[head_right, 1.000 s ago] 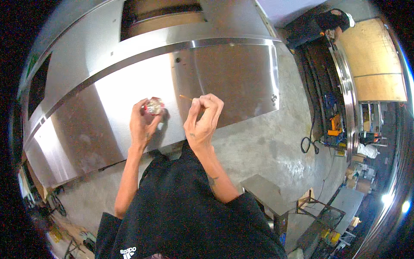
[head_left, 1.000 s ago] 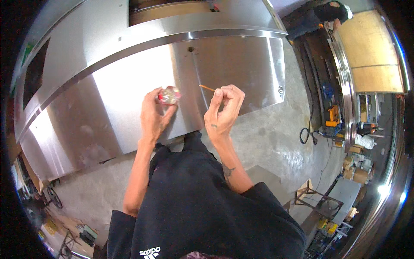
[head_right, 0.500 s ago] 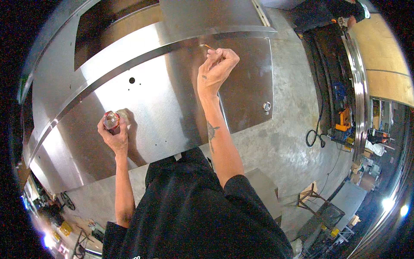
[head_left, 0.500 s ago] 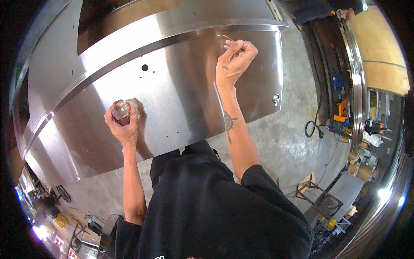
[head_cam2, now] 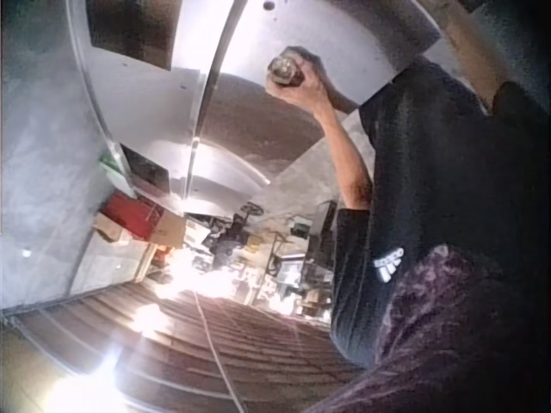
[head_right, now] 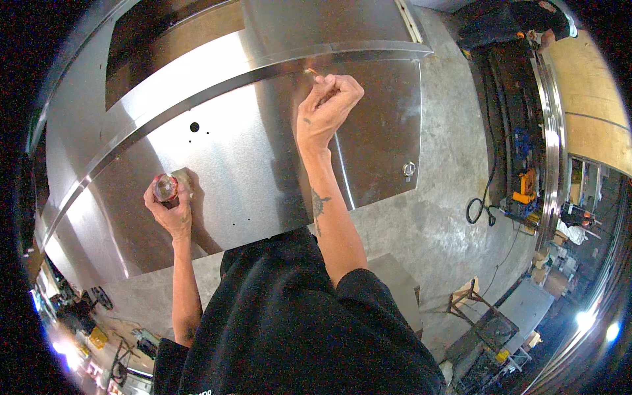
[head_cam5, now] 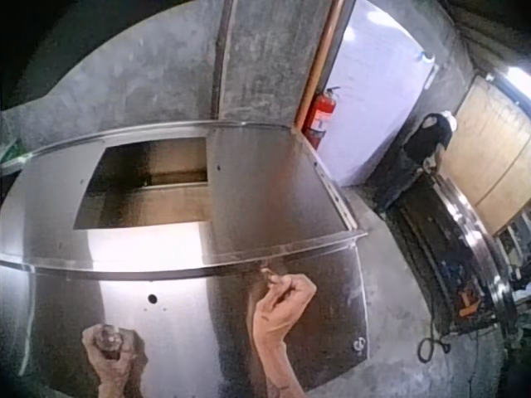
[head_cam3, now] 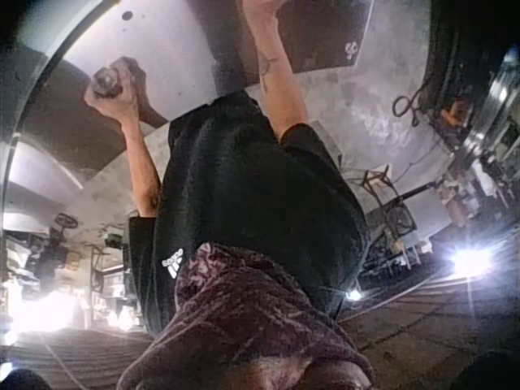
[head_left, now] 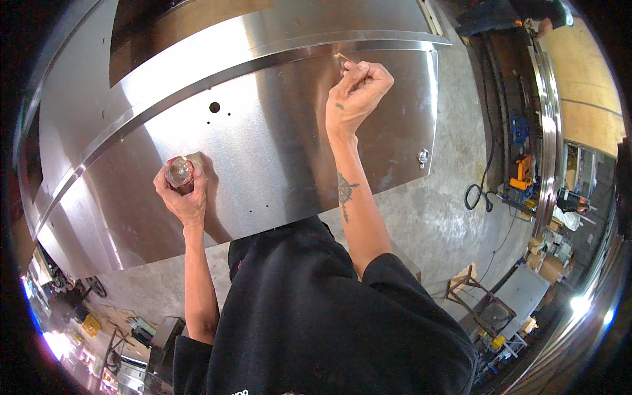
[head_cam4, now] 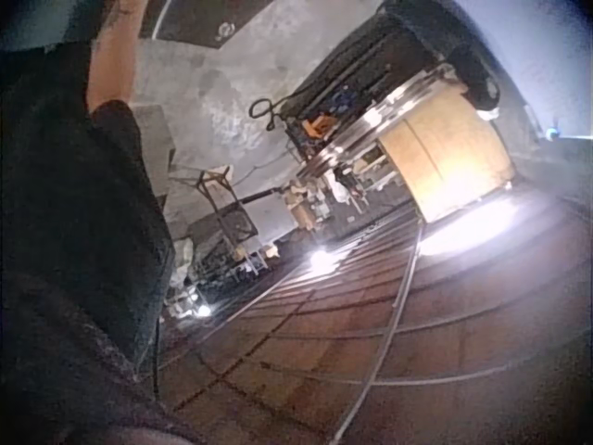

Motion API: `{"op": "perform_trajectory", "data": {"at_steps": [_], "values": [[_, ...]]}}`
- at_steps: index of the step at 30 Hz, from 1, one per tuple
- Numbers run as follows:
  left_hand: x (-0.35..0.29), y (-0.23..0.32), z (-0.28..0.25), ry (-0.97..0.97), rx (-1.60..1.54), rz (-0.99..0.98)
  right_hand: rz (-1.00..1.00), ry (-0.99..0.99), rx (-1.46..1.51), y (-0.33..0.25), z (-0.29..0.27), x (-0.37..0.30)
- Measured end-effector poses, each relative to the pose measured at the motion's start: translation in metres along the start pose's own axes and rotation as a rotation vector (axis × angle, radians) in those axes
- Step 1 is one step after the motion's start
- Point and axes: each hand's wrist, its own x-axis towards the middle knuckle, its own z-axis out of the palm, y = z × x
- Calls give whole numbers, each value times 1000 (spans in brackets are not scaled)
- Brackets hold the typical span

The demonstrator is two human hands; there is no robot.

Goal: The person applies a viscous substance from a small jar onto a stainless steel kitchen hood using a wooden stick. They repeatedly dip the stick into the jar and spread the substance along seams and edges of the hood.

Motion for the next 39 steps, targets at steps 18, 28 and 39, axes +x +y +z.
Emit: {"op": "perform_trajectory", "data": {"at_steps": [18,28,39], "values": [[1,6,-3,-15,-57,-37,156,-3,143,-31,-29,-16],[14,88,3,-257,-104,66,6,-330,161,-129,-91,-58],[17,146,23,-301,-251,275,18,-498,97,-145,-109,-52]]}}
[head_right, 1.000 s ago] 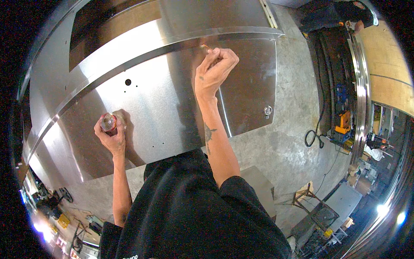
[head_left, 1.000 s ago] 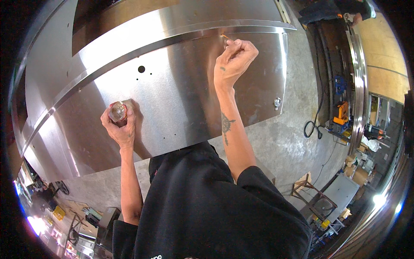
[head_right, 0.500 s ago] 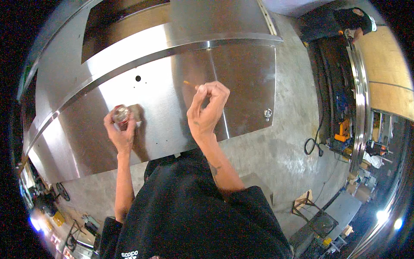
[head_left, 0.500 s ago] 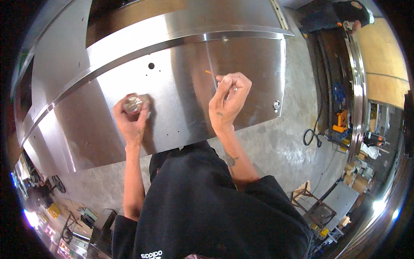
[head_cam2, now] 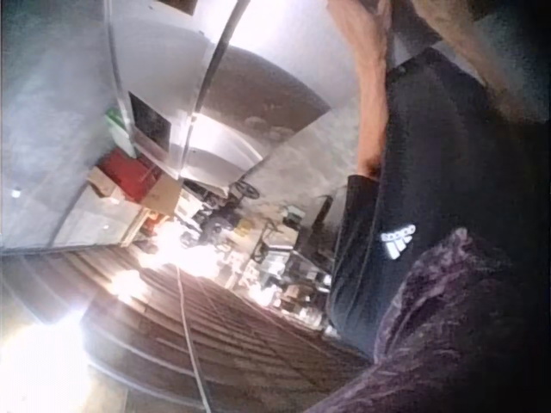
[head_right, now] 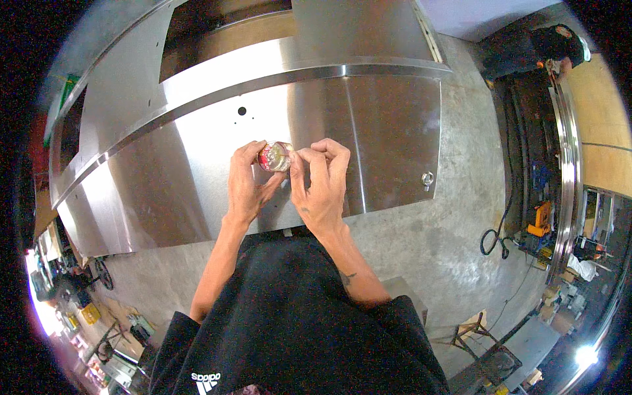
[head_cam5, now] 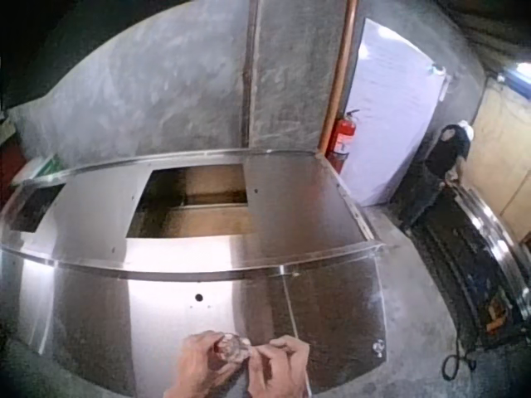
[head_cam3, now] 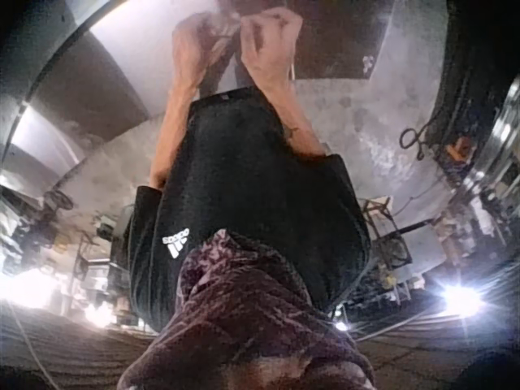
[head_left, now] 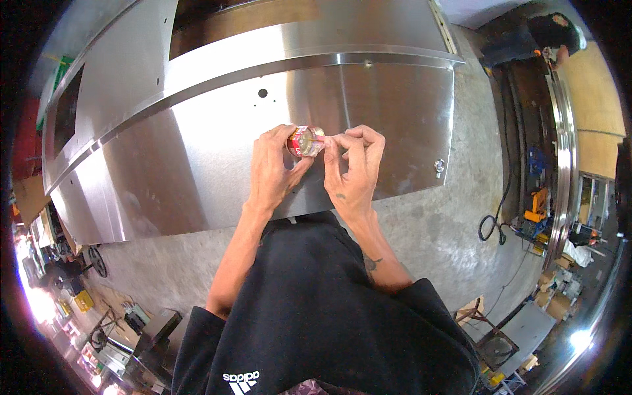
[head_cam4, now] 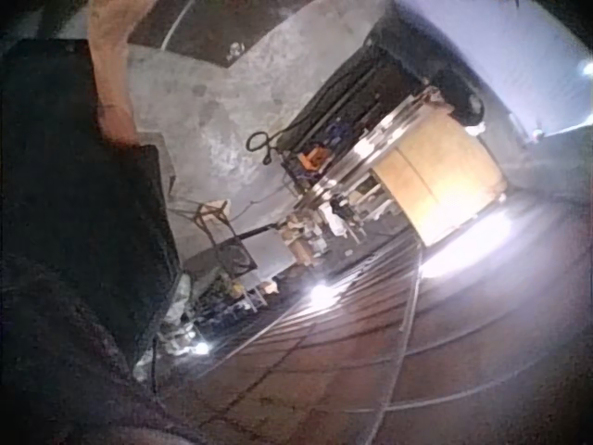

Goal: The person applies a viscous substance from a small jar onto a stainless steel kitchen hood using a wooden stick. They repeatedly dip the stick into the jar and spread the substance along seams and edges of the hood.

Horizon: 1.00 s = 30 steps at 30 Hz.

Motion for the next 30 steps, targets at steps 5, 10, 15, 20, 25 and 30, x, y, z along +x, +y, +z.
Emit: {"op": "perform_trajectory", "data": {"at_steps": [5,10,15,20,25,30], "values": [[0,5,7,-30,-26,20,-13,8,-23,7,-5,-3],[1,4,12,-21,8,-19,31,84,-25,7,-27,2],[-5,-7,22,-70,-42,-298,36,404,-4,78,-42,35],[-12,-34,25,46,-74,-282,129,623,-102,167,-63,97],[-23,-53,33,98,-14,-236,83,760,-84,214,-72,151],[-22,-56,34,103,38,-154,148,789,-81,227,-65,164]]}}
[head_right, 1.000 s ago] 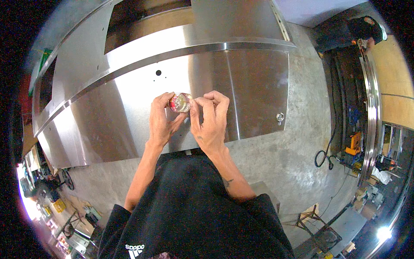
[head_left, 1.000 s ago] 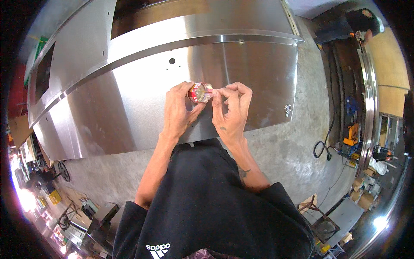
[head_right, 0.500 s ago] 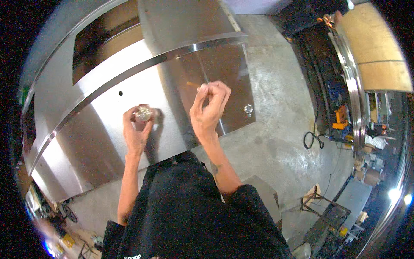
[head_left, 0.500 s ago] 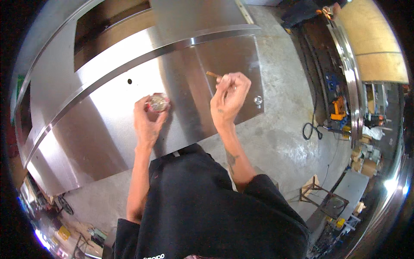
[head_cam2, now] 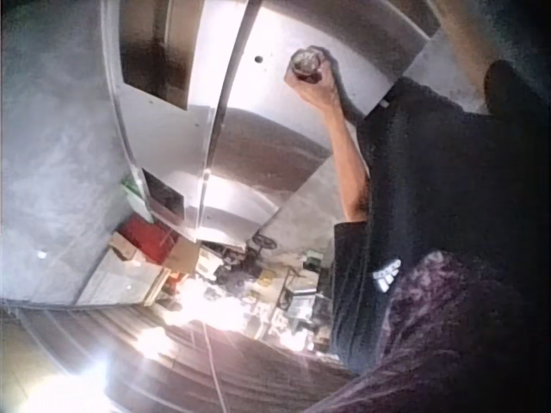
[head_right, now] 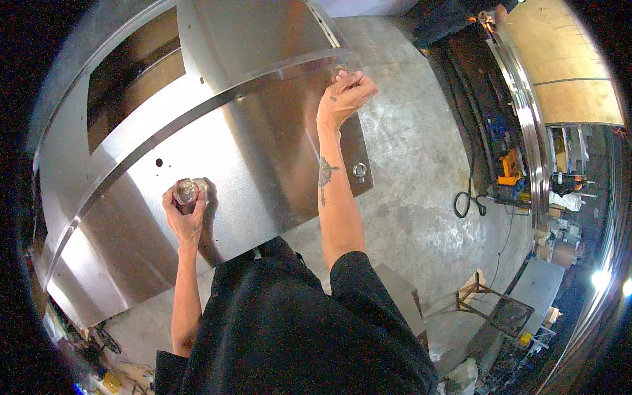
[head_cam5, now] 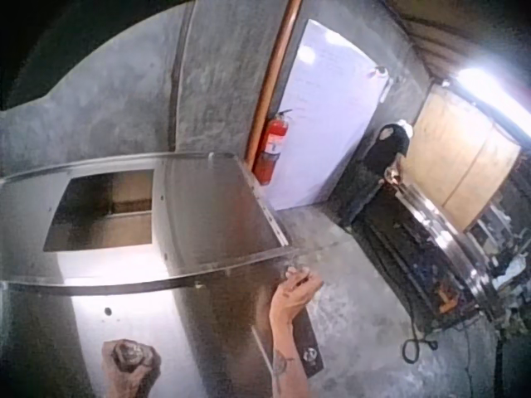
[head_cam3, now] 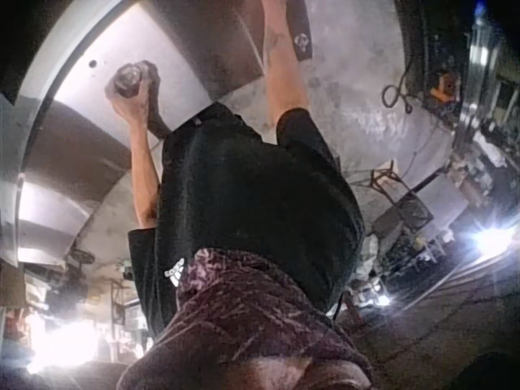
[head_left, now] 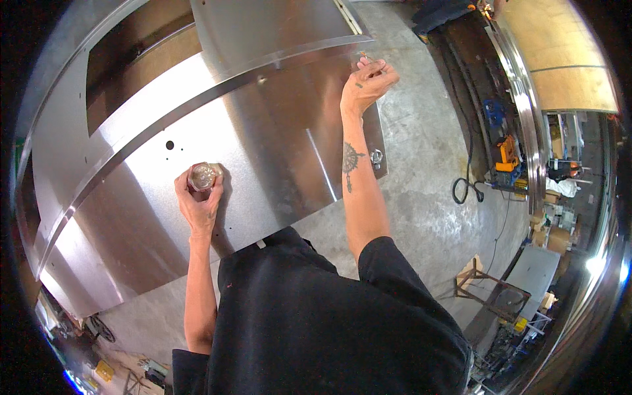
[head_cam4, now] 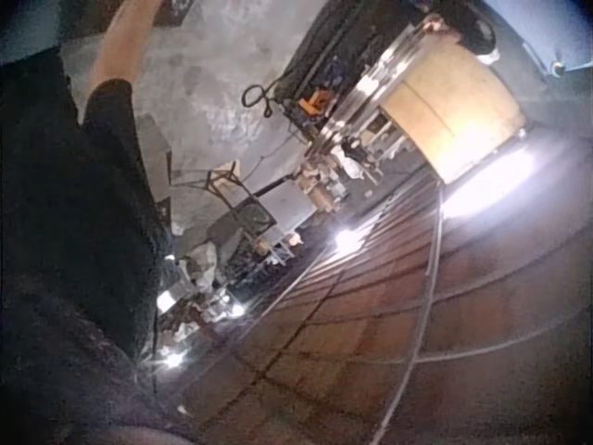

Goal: The person applies a viscous substance from a small jar onto a stainless steel kitchen hood using a wooden stick. They repeatedly dip the stick into the jar and spread the substance along seams and edges of the hood.

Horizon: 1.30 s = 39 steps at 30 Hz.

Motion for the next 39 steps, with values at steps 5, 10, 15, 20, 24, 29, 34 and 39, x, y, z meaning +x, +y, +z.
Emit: {"op": "perform_trajectory", "data": {"at_steps": [5,10,15,20,24,29,34,39], "values": [[0,2,-1,-9,27,10,-1,0,-50,15,3,-3],[2,1,-2,5,34,17,-8,-22,-23,14,4,-3],[4,-1,-3,-8,46,43,-10,-10,-36,14,5,-2],[3,-1,-4,-16,47,6,-56,-5,-65,12,6,0],[1,-3,-5,-7,21,-19,-25,-19,-38,7,6,-1],[4,-2,-6,-15,73,37,154,28,106,1,2,-2],[3,5,-7,-33,-9,-68,131,22,-18,-11,-29,-23],[7,30,-9,-136,-132,-268,218,-149,-62,-62,-83,-75]]}}
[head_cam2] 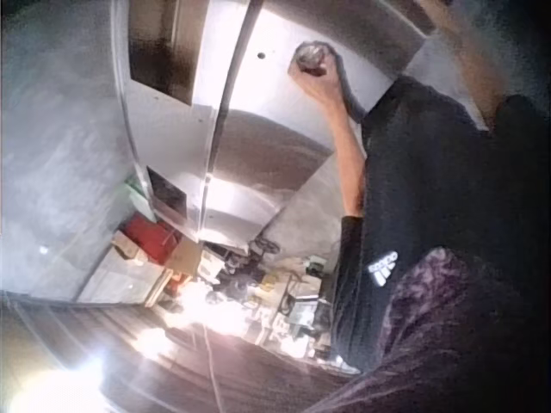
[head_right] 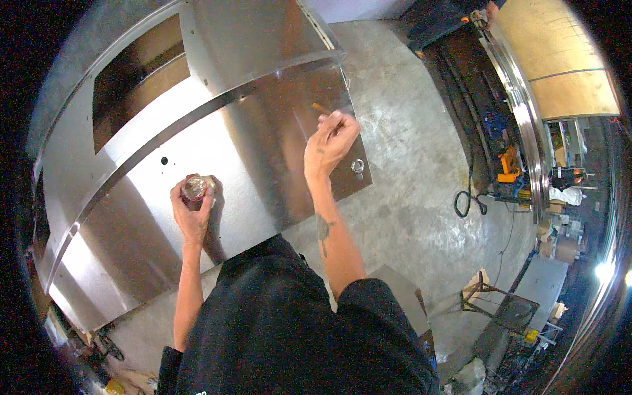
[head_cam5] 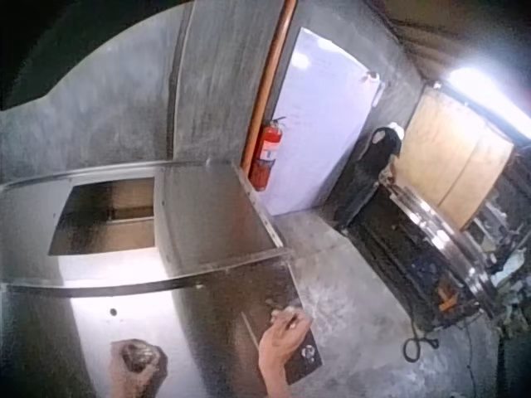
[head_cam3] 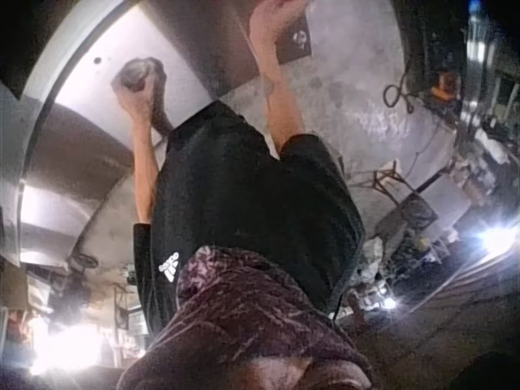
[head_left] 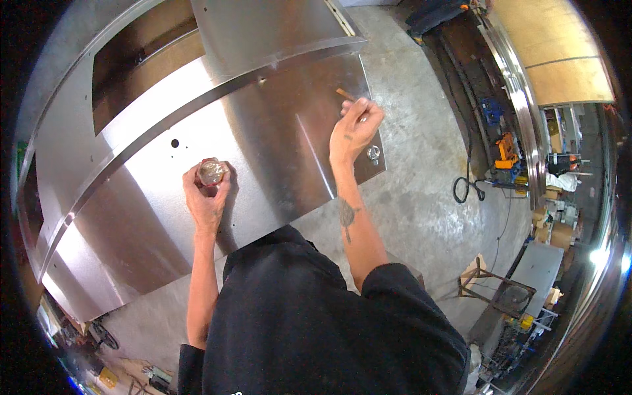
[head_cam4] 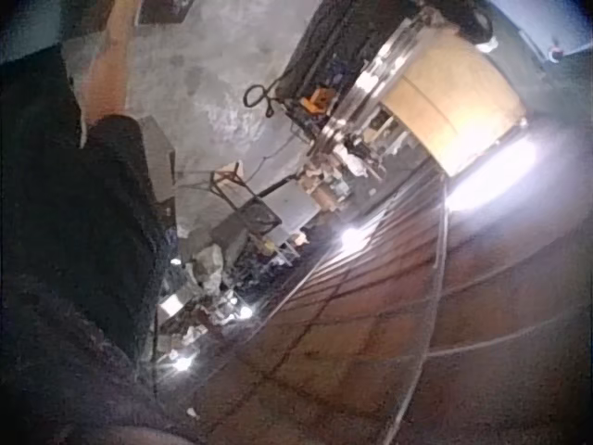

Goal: The person applies a viscous substance from a small jar onto a stainless steel kitchen hood using a wooden stick. They repeatedly dip the stick into the jar and spread the substance along seams and edges of the hood.

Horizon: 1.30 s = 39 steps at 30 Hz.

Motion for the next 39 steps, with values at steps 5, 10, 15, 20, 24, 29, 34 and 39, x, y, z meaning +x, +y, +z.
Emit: {"op": "perform_trajectory", "data": {"at_steps": [5,10,15,20,24,29,34,39], "values": [[-16,18,9,-22,-135,94,-46,-245,196,-56,-43,-88],[-42,55,-10,-95,-62,255,-147,-396,220,-86,-72,-148],[-59,62,-22,-76,-64,360,-357,-404,113,-117,-84,-173],[-70,70,-25,-90,-122,402,-367,-395,39,-137,-95,-177],[-72,82,-14,-102,-123,442,-385,-389,-53,-139,-110,-165],[-66,107,9,-160,-147,476,-449,-378,-146,-128,-123,-135],[-49,126,59,-185,-123,493,-448,-326,-125,-102,-132,-85],[-28,142,126,-164,-99,302,-326,-253,-79,-56,-141,2]]}}
